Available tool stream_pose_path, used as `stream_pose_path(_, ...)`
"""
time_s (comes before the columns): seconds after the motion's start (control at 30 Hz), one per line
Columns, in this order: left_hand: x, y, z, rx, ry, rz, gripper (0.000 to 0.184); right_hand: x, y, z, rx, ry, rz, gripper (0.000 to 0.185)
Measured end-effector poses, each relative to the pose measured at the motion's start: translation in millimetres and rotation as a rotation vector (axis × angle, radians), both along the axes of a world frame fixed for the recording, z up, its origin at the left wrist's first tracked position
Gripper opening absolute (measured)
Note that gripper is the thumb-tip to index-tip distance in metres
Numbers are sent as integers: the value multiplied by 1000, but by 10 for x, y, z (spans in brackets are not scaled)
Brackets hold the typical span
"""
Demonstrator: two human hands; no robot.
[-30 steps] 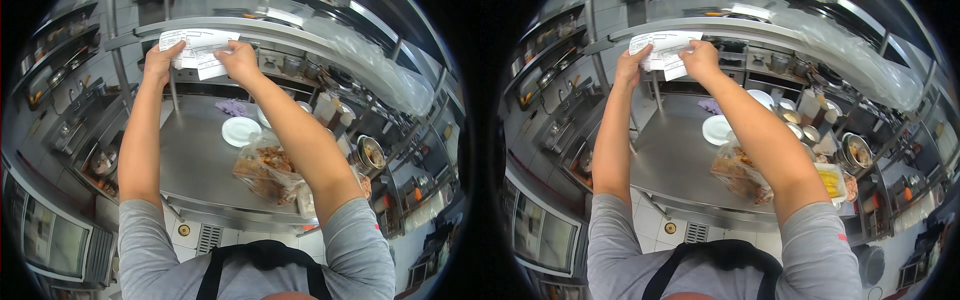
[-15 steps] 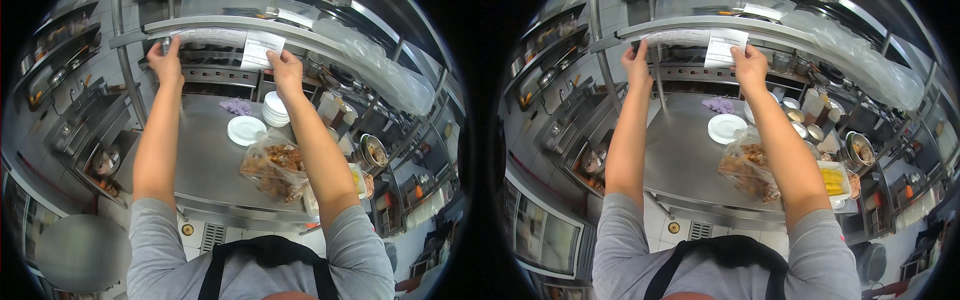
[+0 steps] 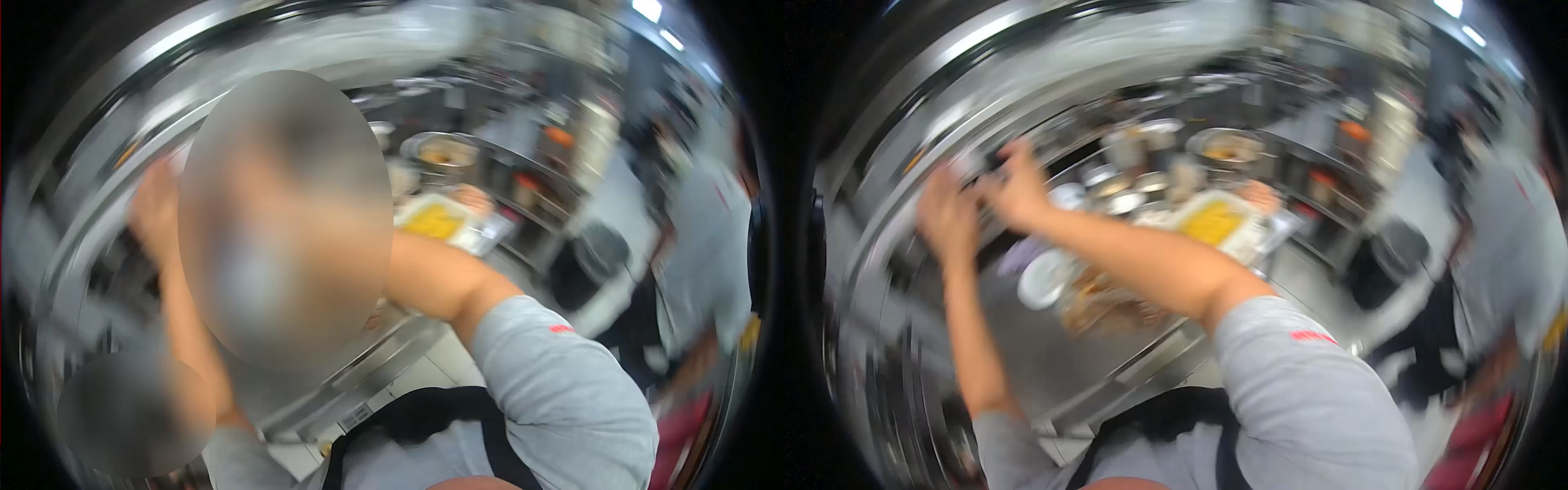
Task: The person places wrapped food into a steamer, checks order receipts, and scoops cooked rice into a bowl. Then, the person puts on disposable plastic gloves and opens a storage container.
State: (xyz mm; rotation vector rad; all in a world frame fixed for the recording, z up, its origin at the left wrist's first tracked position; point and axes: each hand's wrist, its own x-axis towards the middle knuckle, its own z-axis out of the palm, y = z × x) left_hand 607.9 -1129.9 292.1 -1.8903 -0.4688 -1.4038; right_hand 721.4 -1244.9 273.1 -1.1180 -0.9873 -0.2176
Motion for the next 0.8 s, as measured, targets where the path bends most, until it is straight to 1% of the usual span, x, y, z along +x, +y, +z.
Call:
stream_pose_path(0.03, 24, 75, -15, 61, -16, 37, 53, 17, -359, -122, 11, -136, -12, 58)
stream_pose_path(0.07, 35, 104, -17, 64, -12, 72, 52, 80, -685, -293, -76, -244, 19, 57)
stream_pose_path(0.1, 90, 214, -14, 71, -64, -97, 52, 103, -1059, -458, -139, -256, 58, 52)
stream_pose_path(0.13, 133, 174, -79, -22, -119, 123, 52, 106, -1421, -664, -214, -304, 9, 46)
stream_pose_path(0.17, 207, 175, -108, -83, -158, 258, 52, 123, -1793, -873, -294, -351, -21, 39)
stream_pose_path(0.2, 270, 324, -142, -29, -198, 218, 55, 71, -2237, -1031, -413, -269, 17, 34)
stream_pose_path(0.23, 285, 253, -132, -85, -193, 252, 59, -38, -2659, -1221, -521, -180, 61, 29)
stream_pose_path(0.27, 359, 243, -172, 4, -271, 121, 62, -59, -2989, -1639, -540, -169, -31, 22)
stream_pose_path(0.3, 470, 88, -180, 41, -340, -7, 65, -240, -3468, -1840, -650, -65, -82, 23)
stream_pose_path(0.33, 599, -256, -238, 58, -423, -172, 68, -380, -3887, -2173, -668, 35, -125, 25)
stream_pose_path(0.4, 864, -1176, -443, 2, -450, -429, 73, -846, -4812, -2734, -892, 263, -369, 27)
stream_pose_path(0.43, 998, -1714, -600, -86, -388, -438, 73, -1117, -5244, -3079, -963, 350, -469, 26)
stream_pose_path(0.5, 1056, -3104, -832, -94, -145, -955, 72, -1857, -5963, -3372, -975, 480, -675, 21)
stream_pose_path(0.57, 904, -4452, -1058, -146, 137, -1473, 71, -2572, -6494, -3531, -863, 614, -862, 20)
stream_pose_path(0.6, 716, -5055, -1125, -102, 209, -1615, 67, -2872, -6706, -3527, -799, 644, -996, 18)
stream_pose_path(0.63, 526, -5546, -1220, -58, 286, -1749, 64, -3159, -6871, -3514, -737, 676, -1122, 18)
stream_pose_path(0.7, 173, -6322, -1483, -23, 429, -1924, 55, -3693, -7155, -3454, -620, 739, -1322, 15)
stream_pose_path(0.77, -201, -6921, -1811, -51, 676, -2067, 57, -4132, -7439, -3370, -508, 788, -1473, 12)
stream_pose_path(0.8, -376, -7186, -2028, -138, 852, -2115, 59, -4333, -7565, -3397, -443, 724, -1569, 9)
